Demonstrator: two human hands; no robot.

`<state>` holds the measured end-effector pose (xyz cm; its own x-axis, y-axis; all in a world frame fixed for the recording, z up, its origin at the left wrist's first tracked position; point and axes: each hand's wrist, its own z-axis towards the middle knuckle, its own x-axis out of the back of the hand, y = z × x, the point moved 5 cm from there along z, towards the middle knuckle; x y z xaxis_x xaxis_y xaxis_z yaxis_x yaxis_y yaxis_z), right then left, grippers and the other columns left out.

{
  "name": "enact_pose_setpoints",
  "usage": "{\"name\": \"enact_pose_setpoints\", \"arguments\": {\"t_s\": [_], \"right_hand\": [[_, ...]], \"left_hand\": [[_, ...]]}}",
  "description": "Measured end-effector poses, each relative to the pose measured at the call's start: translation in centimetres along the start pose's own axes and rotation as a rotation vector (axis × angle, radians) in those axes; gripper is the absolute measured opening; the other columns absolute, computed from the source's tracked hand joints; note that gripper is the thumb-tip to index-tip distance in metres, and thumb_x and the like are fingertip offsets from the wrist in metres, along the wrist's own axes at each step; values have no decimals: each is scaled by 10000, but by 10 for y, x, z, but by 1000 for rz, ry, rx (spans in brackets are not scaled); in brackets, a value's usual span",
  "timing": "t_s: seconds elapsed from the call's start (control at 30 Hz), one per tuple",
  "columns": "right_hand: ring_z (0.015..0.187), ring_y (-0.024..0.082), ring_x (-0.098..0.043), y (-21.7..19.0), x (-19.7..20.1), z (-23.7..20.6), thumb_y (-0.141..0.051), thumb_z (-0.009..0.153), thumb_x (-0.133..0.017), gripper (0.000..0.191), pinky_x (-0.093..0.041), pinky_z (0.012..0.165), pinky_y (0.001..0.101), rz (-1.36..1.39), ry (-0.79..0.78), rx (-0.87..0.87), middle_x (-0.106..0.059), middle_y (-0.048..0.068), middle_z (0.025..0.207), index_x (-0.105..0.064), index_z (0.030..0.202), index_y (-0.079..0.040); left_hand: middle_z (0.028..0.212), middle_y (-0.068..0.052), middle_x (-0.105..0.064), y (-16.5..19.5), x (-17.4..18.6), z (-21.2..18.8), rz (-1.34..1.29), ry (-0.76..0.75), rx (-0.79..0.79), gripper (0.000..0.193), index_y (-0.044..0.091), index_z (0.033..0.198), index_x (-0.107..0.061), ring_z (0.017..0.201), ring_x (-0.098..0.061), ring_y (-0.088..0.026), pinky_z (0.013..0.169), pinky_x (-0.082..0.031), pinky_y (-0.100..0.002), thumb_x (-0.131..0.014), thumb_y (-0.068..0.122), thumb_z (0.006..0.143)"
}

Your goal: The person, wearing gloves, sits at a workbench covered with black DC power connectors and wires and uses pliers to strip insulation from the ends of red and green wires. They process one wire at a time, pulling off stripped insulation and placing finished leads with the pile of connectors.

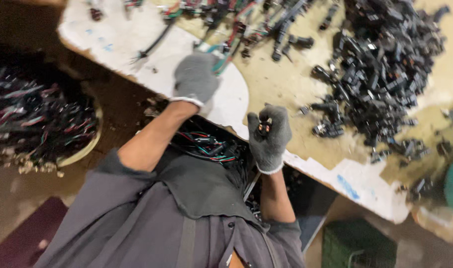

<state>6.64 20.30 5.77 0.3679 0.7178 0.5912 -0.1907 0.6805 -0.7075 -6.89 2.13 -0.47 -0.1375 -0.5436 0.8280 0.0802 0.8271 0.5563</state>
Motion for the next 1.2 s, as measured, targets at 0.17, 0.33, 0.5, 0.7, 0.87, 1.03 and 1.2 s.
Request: {"name": "enact_pose_setpoints", "arguments": {"t_s": [0.17,0.33,0.5,0.7,0.87,1.03,1.2], "right_hand": [[617,286,-585,8,-5,-1,-163,823,-920,341,-487,618,387,-84,-170,-96,-577,103,708,-594,839,-64],[683,297,-579,1,12,-6,-319,790,-842,354,-472,657,409,-49,-198,28,-579,91,763,-600,880,-77],[700,337,-542,-13,7,-2,-589,768,-840,592,-425,644,463,73,-384,242,-550,90,764,-615,933,-67],[628,336,-579,0,2,4,-507,802,-891,498,-442,597,446,-133,-441,79,-552,98,665,-593,817,-108],[677,349,-653,16,-2,-16,-360,830,-857,370,-500,624,447,-183,-581,-93,-638,115,729,-624,893,-79],[779,391,-657,20,9,-18,-251,831,-858,308,-515,791,493,-219,-391,-64,-640,140,795,-619,909,-72],[813,355,-672,18,22,-20,-194,856,-865,307,-560,964,498,-59,-249,-12,-634,100,821,-587,926,-85]], "left_hand": [[852,-179,-711,24,23,5,-21,65,-185,229,156,1018,-818,745,-703,-373,652,-543,-508,-767,208,801],[1101,-114,-791,44,106,-37,-835,-16,-287,340,56,1262,-731,980,-747,-156,876,-587,-296,-786,95,928],[822,-153,-760,60,99,-98,-581,-332,-145,305,108,1172,-799,718,-717,-206,678,-553,-336,-822,146,870],[1001,-182,-733,50,92,-87,-295,194,-316,218,89,1144,-798,838,-726,-325,751,-579,-414,-829,139,934],[930,-159,-719,43,69,-99,-98,205,-336,275,88,1095,-801,753,-703,-310,638,-552,-418,-851,287,913],[806,-129,-649,55,8,-97,94,80,-362,275,119,923,-785,671,-663,-314,526,-502,-453,-825,375,833],[824,-146,-655,50,-19,-75,-18,-82,-301,208,139,848,-777,685,-662,-347,590,-514,-489,-802,303,721]]}}
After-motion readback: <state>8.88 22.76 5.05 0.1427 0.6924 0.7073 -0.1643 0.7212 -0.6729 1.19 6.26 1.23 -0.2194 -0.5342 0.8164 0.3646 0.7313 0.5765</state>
